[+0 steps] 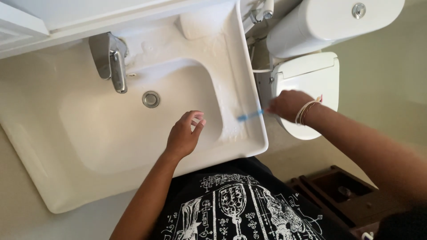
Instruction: Scrubbing the edges of a bathroom sink using a toothbrush.
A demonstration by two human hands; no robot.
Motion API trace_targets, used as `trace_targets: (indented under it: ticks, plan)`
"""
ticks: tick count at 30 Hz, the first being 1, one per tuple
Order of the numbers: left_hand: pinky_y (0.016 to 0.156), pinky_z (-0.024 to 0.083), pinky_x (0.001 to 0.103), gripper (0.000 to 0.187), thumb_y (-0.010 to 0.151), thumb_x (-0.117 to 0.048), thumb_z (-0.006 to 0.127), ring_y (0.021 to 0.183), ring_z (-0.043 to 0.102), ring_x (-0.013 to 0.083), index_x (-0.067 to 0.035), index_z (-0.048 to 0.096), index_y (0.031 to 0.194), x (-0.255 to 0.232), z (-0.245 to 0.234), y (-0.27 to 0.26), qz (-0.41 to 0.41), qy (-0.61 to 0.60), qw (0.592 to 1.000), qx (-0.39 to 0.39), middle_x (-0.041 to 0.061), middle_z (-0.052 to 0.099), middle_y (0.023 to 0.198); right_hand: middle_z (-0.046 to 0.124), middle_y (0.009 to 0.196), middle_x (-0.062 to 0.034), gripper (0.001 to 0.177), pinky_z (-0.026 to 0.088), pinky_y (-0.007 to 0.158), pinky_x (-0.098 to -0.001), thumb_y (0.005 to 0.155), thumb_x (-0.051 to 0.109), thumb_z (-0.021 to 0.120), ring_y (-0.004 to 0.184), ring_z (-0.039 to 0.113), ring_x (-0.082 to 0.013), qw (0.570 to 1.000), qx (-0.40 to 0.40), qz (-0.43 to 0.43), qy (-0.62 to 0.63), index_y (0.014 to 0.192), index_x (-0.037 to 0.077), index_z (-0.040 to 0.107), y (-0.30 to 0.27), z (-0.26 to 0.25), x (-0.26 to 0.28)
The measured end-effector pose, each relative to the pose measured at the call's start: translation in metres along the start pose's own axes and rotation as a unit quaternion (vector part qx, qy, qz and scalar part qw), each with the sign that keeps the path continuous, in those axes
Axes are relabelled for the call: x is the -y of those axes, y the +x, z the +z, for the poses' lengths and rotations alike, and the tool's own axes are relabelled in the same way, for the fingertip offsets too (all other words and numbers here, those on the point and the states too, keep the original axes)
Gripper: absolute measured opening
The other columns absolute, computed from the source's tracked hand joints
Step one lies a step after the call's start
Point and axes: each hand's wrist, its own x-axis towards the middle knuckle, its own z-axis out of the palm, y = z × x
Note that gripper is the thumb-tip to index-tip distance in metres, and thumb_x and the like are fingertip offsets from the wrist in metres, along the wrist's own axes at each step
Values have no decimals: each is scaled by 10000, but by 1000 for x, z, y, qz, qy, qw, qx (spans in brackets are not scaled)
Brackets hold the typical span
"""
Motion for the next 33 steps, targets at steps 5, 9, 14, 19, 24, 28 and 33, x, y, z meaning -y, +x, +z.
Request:
trace_targets:
  ticks: [5,9,14,19,24,28,33]
  plan:
    - [783,555,378,325,984,-305,615,960,713,188,-116,615,1248,-2,1,-3,11,0,1000,5,45,708,1173,759,900,-156,496,598,841,-483,1043,541,420,894,750,-344,1000,12,-6,26,976,150,718,-11,33,-3]
    - [824,550,377,317,989,-299,624,951,717,199,-103,628,1238,3,7,-5,37,10,999,7,60,711,1175,754,923,-170,481,594,834,-499,1015,562,448,902,738,-355,999,2,-2,52,986,177,735,-19,56,0]
    - [797,556,389,324,980,-300,619,940,717,206,-102,623,1237,0,9,-8,38,12,999,25,61,714,1159,760,911,-172,483,595,817,-497,1039,553,439,881,743,-365,995,-1,49,83,1000,166,727,-40,51,12]
    - [828,554,390,314,987,-301,625,946,719,213,-92,628,1221,-2,19,-10,71,16,997,34,72,717,1163,758,899,-164,486,597,794,-488,1046,539,437,862,746,-355,991,-19,79,110,990,164,741,-56,49,21]
    - [819,555,390,310,992,-310,626,969,713,212,-103,627,1222,2,24,-11,93,23,994,48,69,711,1169,753,887,-150,458,616,769,-476,1029,540,422,854,756,-323,994,5,69,88,1019,195,723,-60,50,21]
    - [799,557,389,311,983,-309,621,941,714,209,-114,627,1225,-4,19,-12,61,25,996,56,52,720,1152,757,875,-145,439,619,756,-473,1045,522,414,830,763,-329,990,-31,104,96,1048,203,715,-67,47,27]
    - [824,557,380,316,979,-307,637,938,720,212,-105,626,1223,-4,15,-8,86,21,995,44,58,722,1142,750,854,-142,475,608,704,-468,1052,523,448,811,756,-334,993,-57,92,52,980,143,726,-75,34,22]
